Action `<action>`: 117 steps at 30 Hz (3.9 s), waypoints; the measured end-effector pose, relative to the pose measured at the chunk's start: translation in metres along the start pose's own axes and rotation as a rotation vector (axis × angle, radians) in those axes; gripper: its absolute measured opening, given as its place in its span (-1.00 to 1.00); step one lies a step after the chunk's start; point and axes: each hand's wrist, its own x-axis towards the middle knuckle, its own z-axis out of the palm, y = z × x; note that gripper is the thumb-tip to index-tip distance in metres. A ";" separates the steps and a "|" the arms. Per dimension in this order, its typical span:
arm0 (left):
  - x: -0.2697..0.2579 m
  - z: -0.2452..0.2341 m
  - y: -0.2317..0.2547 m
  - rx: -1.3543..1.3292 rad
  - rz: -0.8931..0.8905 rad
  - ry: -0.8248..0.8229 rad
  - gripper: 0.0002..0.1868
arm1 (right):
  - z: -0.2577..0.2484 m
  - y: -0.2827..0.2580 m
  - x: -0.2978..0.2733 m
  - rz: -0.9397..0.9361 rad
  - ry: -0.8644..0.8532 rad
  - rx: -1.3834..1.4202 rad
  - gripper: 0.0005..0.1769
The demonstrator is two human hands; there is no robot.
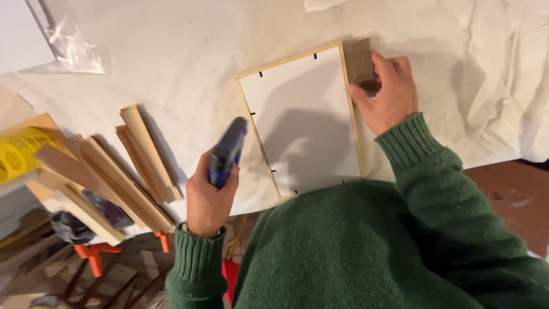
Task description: The recorder uses a staple gun and wooden blocks to secure backing boards into wooden frames for several pieces of artwork.
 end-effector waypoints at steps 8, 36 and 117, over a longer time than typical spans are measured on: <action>0.052 0.042 0.103 0.760 0.573 -0.415 -0.34 | 0.006 -0.010 -0.011 -0.057 0.037 -0.055 0.06; 0.098 0.104 0.137 0.857 0.414 -0.633 -0.43 | -0.010 -0.031 -0.001 0.038 0.012 0.001 -0.15; -0.040 0.137 0.045 1.011 0.257 -0.561 -0.62 | -0.036 -0.015 -0.124 0.124 -0.172 0.068 -0.06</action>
